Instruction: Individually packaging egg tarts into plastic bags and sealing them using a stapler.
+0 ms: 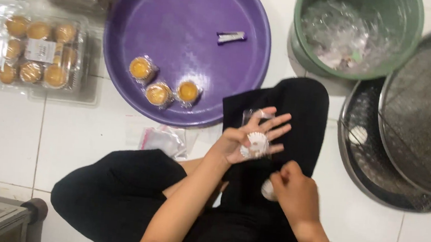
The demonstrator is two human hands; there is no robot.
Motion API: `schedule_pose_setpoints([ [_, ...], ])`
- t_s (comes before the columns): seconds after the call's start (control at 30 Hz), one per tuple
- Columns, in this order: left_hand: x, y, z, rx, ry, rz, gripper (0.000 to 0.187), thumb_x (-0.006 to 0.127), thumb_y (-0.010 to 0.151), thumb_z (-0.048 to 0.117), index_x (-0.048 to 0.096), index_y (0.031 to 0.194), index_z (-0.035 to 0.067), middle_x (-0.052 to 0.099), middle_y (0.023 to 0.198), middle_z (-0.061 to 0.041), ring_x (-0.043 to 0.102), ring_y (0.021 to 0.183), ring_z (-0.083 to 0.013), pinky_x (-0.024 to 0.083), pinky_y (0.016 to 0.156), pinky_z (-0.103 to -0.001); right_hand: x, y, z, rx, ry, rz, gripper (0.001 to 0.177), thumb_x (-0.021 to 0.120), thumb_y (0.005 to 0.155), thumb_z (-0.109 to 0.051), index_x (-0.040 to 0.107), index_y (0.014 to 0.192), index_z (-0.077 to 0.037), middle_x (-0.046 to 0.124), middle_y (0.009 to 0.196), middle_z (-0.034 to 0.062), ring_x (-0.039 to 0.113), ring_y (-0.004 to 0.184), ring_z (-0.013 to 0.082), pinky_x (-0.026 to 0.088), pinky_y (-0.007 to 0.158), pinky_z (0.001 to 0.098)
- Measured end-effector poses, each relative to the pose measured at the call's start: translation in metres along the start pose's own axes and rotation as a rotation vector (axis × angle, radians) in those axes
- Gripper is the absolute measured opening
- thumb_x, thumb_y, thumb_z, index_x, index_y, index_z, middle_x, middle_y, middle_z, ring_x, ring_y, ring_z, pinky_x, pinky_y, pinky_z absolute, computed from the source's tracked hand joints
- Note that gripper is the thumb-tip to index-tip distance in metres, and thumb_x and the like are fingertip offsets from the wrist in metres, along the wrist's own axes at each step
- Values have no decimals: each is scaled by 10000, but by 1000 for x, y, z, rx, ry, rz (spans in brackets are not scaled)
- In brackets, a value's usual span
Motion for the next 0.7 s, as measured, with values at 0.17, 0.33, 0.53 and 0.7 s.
schedule_pose_setpoints([
  [0.17, 2, -1, -11, 61, -38, 8, 925, 526, 665, -11, 406, 1565, 162, 100, 1733, -265, 102, 1632, -374, 253, 1299, -449, -25, -15, -17, -88, 323, 56, 223, 697, 954, -333, 662, 959, -113, 642, 672, -15, 556, 581, 108, 460, 642, 280],
  [0.33, 0, 17, -46, 213, -122, 80, 1029, 481, 564, 67, 365, 1586, 98, 230, 1659, -324, 249, 1559, -385, 359, 1216, -415, -24, 23, -3, -566, 434, 390, 501, 895, 788, -276, 743, 1241, -126, 711, 1087, 58, 672, 889, 227, 513, 713, 304],
  [0.53, -8, 32, -39, 383, 442, 444, 799, 619, 721, 29, 398, 1485, 97, 512, 1445, -321, 503, 1395, -420, 408, 1151, -504, -7, 60, 6, -196, 1112, 130, 197, 785, 910, -126, 711, 1051, -9, 607, 710, 6, 431, 470, 24, 380, 451, 176],
  [0.7, 20, 23, -25, 392, 932, 1055, 215, 721, 930, 60, 697, 1141, 29, 761, 987, -157, 785, 927, -231, 636, 839, -315, -5, 68, 23, -82, 1142, 169, 151, 733, 957, -108, 666, 982, 26, 448, 596, -12, 392, 434, 54, 325, 436, 217],
])
Point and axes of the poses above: each hand's wrist, its own y-axis towards the middle knuckle, its own x-axis out of the palm, z = x × y, the point moved 4 cm from there along y, towards the middle knuckle
